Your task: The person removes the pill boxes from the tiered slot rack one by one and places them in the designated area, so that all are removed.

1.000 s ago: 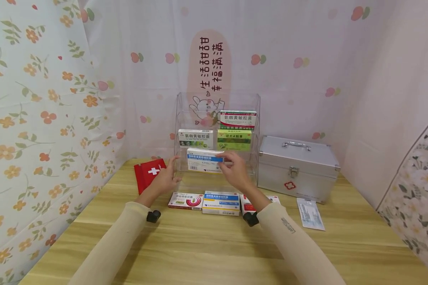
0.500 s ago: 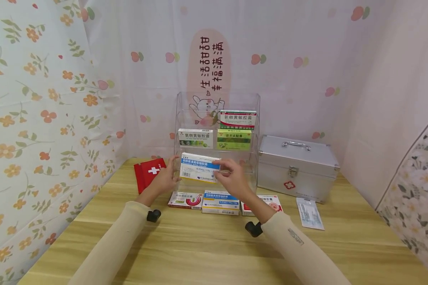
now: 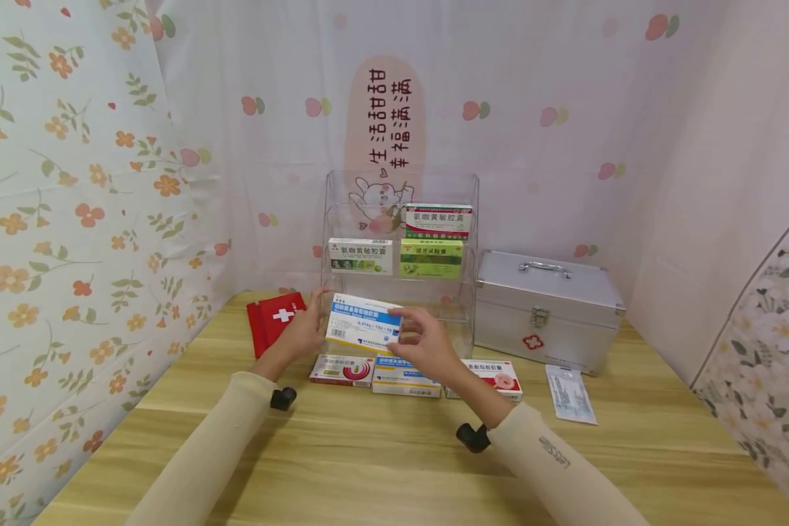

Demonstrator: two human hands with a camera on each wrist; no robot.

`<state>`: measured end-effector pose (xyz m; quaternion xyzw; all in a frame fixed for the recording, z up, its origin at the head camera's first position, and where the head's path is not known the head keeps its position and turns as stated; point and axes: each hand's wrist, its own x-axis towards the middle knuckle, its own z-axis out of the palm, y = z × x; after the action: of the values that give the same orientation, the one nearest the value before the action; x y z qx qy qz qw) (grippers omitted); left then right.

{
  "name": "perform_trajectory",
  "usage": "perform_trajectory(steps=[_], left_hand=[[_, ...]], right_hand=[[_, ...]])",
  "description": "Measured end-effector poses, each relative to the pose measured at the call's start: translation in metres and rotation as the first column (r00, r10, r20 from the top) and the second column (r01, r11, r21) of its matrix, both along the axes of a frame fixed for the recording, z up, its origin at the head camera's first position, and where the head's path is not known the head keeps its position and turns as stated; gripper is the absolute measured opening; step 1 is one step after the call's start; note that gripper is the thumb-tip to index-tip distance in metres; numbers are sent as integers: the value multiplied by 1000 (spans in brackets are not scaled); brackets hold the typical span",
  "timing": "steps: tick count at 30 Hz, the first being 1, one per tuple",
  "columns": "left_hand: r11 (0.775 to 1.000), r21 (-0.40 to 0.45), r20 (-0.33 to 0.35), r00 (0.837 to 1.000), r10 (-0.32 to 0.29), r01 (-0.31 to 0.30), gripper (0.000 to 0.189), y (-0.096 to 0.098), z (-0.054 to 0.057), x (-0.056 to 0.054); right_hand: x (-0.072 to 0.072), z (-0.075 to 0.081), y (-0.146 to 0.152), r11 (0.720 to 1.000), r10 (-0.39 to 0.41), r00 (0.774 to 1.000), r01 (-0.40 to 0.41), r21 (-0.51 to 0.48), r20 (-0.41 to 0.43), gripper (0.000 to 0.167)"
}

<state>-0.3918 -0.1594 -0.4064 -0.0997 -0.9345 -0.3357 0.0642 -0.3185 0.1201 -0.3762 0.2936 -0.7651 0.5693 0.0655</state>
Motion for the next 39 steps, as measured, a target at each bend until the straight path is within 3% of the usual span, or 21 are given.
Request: perform_trajectory(steps=[8, 18, 28, 39], left_hand=[[1000, -12, 3, 1000, -1, 1, 91, 2, 1, 1], [999, -37, -21, 1000, -9, 9, 89, 1, 3, -2], [1000, -28, -3, 1000, -12, 12, 89, 1, 2, -1], [1000, -7, 1, 1000, -21, 21, 88, 0, 1, -2]], right_hand=[[7, -8, 6, 999, 34, 999, -34, 10, 36, 55], [20, -10, 6, 994, 107, 982, -109, -1, 157, 55], [30, -19, 0, 993, 77, 963, -99, 71, 258, 53], [35, -33, -6, 991, 84, 941, -114, 74, 329, 49]])
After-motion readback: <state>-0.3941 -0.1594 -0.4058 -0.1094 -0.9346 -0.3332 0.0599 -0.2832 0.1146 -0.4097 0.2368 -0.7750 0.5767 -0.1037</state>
